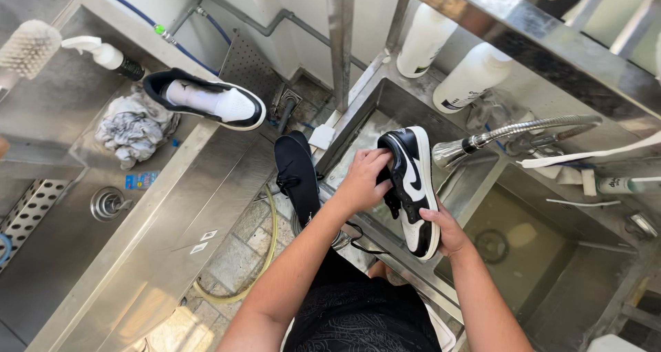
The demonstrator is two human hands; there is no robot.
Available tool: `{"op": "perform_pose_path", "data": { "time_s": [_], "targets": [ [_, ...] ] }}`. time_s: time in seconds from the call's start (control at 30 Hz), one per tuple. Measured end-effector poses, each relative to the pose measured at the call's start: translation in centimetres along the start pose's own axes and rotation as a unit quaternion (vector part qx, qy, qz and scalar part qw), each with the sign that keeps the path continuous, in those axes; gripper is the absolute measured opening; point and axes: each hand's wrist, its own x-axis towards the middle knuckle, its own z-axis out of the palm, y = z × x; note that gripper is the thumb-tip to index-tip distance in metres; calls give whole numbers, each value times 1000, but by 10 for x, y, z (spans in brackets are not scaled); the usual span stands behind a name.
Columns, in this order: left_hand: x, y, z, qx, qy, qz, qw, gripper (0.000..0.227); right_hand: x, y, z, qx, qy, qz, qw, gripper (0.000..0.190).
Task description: The person removes laces from a pair of black sneakers, places the shoes and a slipper into a sink, pours liquid from a large white bottle into the sink, and then washes the shoes and slipper by hand under running water.
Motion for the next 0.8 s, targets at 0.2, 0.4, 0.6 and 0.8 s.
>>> {"op": "perform_pose_path", "data": {
  "time_s": [0.2, 0.4, 0.6, 0.8],
  "targets": [
    [-28, -36, 8, 27, -138, -133, 981, 40, 19, -5, -10, 46, 138, -45, 988, 65],
    [-69, -30, 37, -23, -113, -162, 980, 23, 63, 21, -40, 53, 180, -44, 981, 65],
    [-87, -33, 22, -32, -38, -136, 989, 34, 95, 52, -63, -367, 358, 17, 858, 91],
    [-96, -42, -5, -146, 49, -224, 963, 35, 105, 82, -55, -525, 336, 71, 779, 102]
  ]
}}
